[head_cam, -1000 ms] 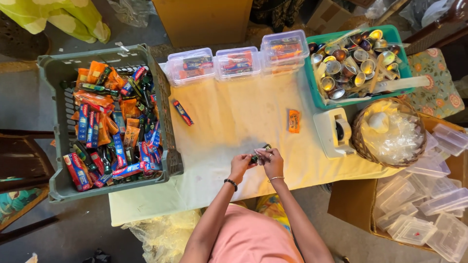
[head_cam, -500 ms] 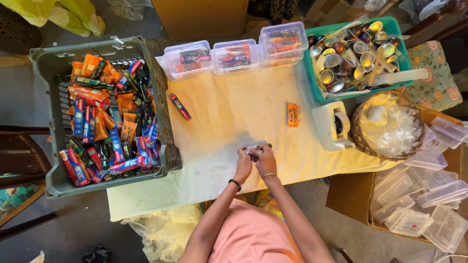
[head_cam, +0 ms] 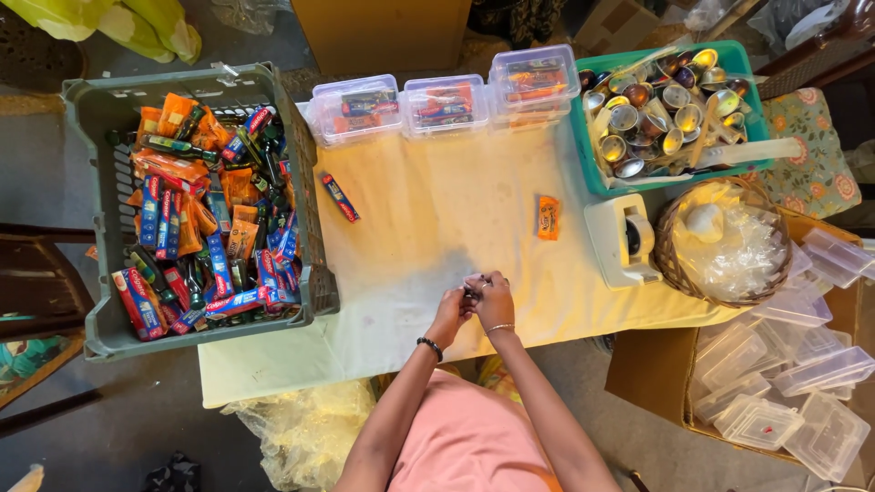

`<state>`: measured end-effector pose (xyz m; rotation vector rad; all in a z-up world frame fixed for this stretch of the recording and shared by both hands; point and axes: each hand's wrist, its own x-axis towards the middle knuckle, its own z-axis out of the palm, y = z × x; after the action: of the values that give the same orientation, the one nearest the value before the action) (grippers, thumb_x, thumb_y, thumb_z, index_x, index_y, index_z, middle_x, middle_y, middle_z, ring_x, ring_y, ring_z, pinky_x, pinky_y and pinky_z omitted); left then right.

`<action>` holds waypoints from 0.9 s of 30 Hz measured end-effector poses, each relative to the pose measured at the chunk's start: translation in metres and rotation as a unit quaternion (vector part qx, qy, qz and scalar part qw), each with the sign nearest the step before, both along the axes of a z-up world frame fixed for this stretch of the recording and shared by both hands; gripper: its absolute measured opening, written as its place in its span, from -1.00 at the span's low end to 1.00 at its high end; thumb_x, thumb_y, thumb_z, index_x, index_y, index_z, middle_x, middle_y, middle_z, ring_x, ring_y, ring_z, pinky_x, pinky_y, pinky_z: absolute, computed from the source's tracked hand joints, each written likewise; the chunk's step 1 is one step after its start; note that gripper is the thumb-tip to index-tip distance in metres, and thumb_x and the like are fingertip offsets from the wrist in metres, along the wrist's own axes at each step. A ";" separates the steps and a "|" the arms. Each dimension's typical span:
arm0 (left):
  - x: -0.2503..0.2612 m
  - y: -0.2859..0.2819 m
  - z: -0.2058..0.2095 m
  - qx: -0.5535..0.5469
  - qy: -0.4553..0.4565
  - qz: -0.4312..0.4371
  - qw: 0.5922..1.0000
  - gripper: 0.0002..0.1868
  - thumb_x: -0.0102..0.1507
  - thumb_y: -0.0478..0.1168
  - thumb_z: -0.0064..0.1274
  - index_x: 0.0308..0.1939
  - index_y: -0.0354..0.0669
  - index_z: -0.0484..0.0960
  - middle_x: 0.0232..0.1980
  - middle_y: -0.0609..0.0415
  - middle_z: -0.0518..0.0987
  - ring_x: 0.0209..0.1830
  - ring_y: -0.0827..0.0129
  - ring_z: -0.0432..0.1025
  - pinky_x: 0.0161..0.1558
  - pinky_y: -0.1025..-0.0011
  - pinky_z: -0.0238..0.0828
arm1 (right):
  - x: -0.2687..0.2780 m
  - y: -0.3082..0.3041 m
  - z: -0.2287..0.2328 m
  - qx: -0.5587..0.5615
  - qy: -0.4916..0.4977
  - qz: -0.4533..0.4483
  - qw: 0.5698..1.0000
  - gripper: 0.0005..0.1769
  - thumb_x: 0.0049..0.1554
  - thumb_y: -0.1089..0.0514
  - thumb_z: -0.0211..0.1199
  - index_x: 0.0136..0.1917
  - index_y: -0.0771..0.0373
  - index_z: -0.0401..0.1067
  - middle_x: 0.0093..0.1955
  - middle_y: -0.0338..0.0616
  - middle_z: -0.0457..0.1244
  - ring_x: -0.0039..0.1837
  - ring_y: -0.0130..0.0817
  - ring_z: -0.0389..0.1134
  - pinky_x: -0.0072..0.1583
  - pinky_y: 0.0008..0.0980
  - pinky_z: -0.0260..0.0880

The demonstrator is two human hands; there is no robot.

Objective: The person packs small individual candies from a large crate into small plastic containers and bags by hand.

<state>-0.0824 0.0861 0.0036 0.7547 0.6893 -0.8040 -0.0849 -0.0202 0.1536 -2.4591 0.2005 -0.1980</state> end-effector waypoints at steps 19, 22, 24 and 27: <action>0.003 0.000 0.069 0.309 -0.274 -0.100 0.905 -0.71 0.44 -0.14 -0.16 -0.03 -0.38 0.39 -0.32 -0.14 0.63 -0.40 0.25 0.57 -0.36 0.32 0.56 | 0.004 0.006 -0.005 0.013 0.043 -0.025 0.999 -0.74 0.05 0.26 0.36 0.03 0.08 0.67 -0.02 -0.07 0.29 0.04 -0.10 0.35 0.07 -0.20 0.42; 0.005 -0.002 0.077 0.314 -0.245 -0.088 0.913 -0.70 0.43 -0.12 -0.14 -0.16 -0.37 0.41 -0.43 -0.10 0.57 -0.53 0.27 0.50 -0.47 0.32 0.46 | 0.003 0.007 -0.006 0.011 0.041 -0.025 0.999 -0.71 0.05 0.29 0.33 0.05 0.09 0.66 -0.02 -0.07 0.29 0.05 -0.10 0.34 0.06 -0.20 0.42; 0.005 -0.003 0.079 0.289 -0.224 -0.068 0.928 -0.69 0.43 -0.11 -0.14 -0.21 -0.37 0.40 -0.47 -0.06 0.53 -0.58 0.29 0.47 -0.51 0.32 0.42 | 0.001 0.008 -0.004 0.013 0.037 -0.025 0.999 -0.69 0.05 0.31 0.31 0.05 0.10 0.66 -0.01 -0.07 0.29 0.06 -0.10 0.34 0.06 -0.21 0.42; 0.004 -0.005 0.075 0.277 -0.176 -0.055 0.943 -0.69 0.42 -0.11 -0.13 -0.22 -0.35 0.44 -0.47 0.03 0.51 -0.60 0.36 0.44 -0.51 0.36 0.38 | -0.002 0.007 -0.002 0.001 0.050 -0.012 0.999 -0.79 0.08 0.26 0.34 0.00 0.10 0.65 -0.03 -0.08 0.28 0.07 -0.11 0.33 0.03 -0.20 0.42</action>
<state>-0.0784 0.0808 0.0788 1.4220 0.5527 -0.5506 -0.0868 -0.0131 0.1518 -2.4674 0.2737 -0.0853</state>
